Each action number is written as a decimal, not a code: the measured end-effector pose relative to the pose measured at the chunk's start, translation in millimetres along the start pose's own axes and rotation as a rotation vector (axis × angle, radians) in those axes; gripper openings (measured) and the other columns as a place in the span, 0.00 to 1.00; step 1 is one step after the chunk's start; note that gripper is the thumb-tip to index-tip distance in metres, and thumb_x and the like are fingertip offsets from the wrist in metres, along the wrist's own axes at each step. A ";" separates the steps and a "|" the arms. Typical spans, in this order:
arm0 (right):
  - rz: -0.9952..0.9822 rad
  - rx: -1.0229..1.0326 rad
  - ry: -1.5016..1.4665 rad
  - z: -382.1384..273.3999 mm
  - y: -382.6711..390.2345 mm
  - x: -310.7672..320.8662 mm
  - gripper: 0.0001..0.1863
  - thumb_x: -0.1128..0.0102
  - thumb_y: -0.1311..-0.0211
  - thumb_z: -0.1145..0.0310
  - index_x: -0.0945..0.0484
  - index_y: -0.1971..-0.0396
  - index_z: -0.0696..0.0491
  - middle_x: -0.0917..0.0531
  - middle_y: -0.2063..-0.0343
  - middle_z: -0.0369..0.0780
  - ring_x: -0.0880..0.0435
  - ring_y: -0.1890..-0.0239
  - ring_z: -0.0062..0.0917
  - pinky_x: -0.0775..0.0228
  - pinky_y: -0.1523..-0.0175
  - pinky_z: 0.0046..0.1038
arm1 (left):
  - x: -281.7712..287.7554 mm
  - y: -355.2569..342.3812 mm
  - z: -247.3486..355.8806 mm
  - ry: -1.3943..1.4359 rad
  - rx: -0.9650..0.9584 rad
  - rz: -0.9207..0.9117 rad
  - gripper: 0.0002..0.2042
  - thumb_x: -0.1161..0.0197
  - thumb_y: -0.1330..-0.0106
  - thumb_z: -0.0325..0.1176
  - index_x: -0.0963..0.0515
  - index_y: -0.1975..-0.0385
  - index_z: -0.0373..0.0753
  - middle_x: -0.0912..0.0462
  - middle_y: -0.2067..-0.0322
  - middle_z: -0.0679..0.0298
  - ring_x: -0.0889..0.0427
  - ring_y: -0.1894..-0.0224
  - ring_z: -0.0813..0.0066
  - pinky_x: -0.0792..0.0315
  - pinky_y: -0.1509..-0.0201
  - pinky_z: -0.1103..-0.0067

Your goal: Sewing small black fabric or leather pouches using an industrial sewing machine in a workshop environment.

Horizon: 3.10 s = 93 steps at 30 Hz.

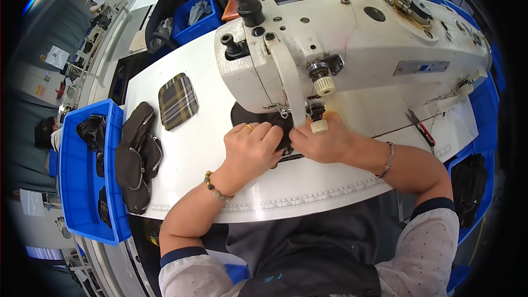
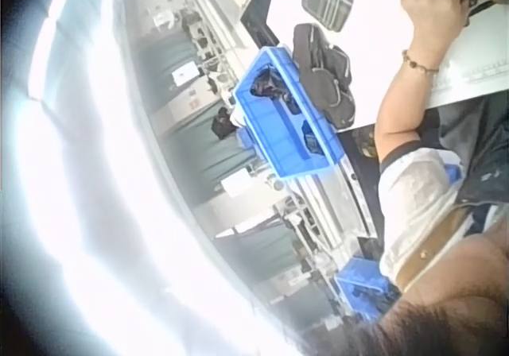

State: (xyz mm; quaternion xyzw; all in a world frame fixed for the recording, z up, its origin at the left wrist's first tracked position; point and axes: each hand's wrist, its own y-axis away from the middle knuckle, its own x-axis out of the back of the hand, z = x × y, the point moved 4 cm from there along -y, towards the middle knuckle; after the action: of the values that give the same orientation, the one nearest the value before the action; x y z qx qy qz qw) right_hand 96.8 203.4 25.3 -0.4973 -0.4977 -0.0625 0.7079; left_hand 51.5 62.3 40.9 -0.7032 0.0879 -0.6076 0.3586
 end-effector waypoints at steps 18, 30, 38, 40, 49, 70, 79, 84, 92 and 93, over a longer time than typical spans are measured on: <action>0.087 -0.028 -0.035 0.8 5.2 2.1 0.08 0.39 0.55 0.68 0.30 0.85 0.49 0.31 0.89 0.34 0.25 0.86 0.27 0.36 0.83 0.30 | 5.4 -11.4 -21.2 0.537 0.189 -0.315 0.09 0.36 0.42 0.31 0.21 0.62 0.40 0.20 0.61 0.62 0.24 0.60 0.62 0.36 0.53 0.72; -0.222 -0.023 -0.108 -22.4 18.2 3.0 0.04 0.43 0.57 0.73 0.26 0.82 0.57 0.25 0.87 0.38 0.24 0.87 0.25 0.36 0.85 0.27 | 2.9 -8.2 -14.8 0.595 0.146 -0.483 0.09 0.32 0.48 0.25 0.19 0.67 0.36 0.22 0.64 0.62 0.25 0.60 0.61 0.31 0.53 0.71; -0.293 0.007 -0.074 -23.3 20.8 0.9 0.13 0.43 0.52 0.72 0.19 0.66 0.62 0.25 0.87 0.35 0.25 0.87 0.22 0.38 0.86 0.25 | -6.2 -5.3 -16.3 0.602 0.117 -0.436 0.09 0.31 0.49 0.27 0.19 0.67 0.36 0.22 0.65 0.62 0.25 0.62 0.62 0.30 0.57 0.72; -0.285 -0.016 -0.038 -21.2 17.3 0.9 0.07 0.42 0.56 0.73 0.22 0.74 0.59 0.25 0.87 0.37 0.24 0.86 0.24 0.36 0.84 0.26 | -9.1 -5.0 -21.2 0.602 0.150 -0.416 0.09 0.31 0.48 0.26 0.19 0.67 0.36 0.22 0.66 0.61 0.24 0.64 0.63 0.30 0.59 0.73; -0.289 -0.078 0.025 -3.9 16.8 -9.9 0.04 0.42 0.58 0.72 0.26 0.84 0.54 0.26 0.88 0.38 0.23 0.86 0.29 0.33 0.82 0.31 | -21.3 -7.2 -32.2 0.681 0.318 -0.344 0.08 0.32 0.45 0.27 0.19 0.67 0.33 0.19 0.75 0.58 0.22 0.74 0.65 0.28 0.68 0.77; -0.190 0.011 0.048 -23.8 17.9 1.2 0.05 0.42 0.61 0.72 0.29 0.86 0.53 0.29 0.88 0.35 0.28 0.90 0.24 0.37 0.85 0.26 | -18.1 -5.4 -27.7 0.471 0.194 -0.334 0.10 0.29 0.51 0.25 0.16 0.67 0.38 0.21 0.73 0.62 0.19 0.70 0.65 0.26 0.68 0.74; -0.202 -0.099 0.035 -16.0 15.7 1.4 0.05 0.44 0.57 0.72 0.29 0.82 0.56 0.28 0.88 0.36 0.26 0.88 0.23 0.37 0.85 0.26 | -17.9 -7.1 -27.7 0.411 0.178 -0.328 0.10 0.29 0.51 0.26 0.16 0.68 0.39 0.20 0.74 0.63 0.20 0.72 0.66 0.26 0.68 0.75; -0.177 -0.153 -0.077 -11.0 15.9 -2.6 0.04 0.43 0.56 0.72 0.28 0.82 0.55 0.26 0.88 0.39 0.24 0.88 0.29 0.35 0.83 0.29 | -18.0 -9.5 -26.6 0.392 0.176 -0.330 0.09 0.29 0.51 0.26 0.16 0.68 0.39 0.19 0.74 0.61 0.20 0.74 0.65 0.27 0.70 0.75; -0.301 -0.179 -0.050 -3.1 17.9 -12.4 0.02 0.42 0.59 0.72 0.25 0.84 0.52 0.26 0.88 0.41 0.21 0.83 0.31 0.32 0.79 0.32 | -22.1 -9.0 -31.6 0.169 0.285 -0.183 0.07 0.28 0.47 0.35 0.17 0.77 0.39 0.22 0.85 0.60 0.25 0.84 0.64 0.32 0.79 0.73; -0.300 -0.179 -0.051 -2.6 17.8 -12.9 0.02 0.42 0.59 0.72 0.25 0.84 0.52 0.26 0.88 0.41 0.21 0.83 0.31 0.32 0.79 0.32 | -22.5 -9.0 -31.2 0.167 0.285 -0.184 0.07 0.28 0.47 0.35 0.17 0.77 0.39 0.22 0.85 0.60 0.25 0.84 0.64 0.32 0.79 0.73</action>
State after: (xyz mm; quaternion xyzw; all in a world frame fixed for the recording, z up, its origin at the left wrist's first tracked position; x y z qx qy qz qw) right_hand 102.4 205.0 3.9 -0.4800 -0.5766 -0.1985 0.6307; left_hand 14.5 69.0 28.8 -0.5972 -0.0343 -0.7005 0.3891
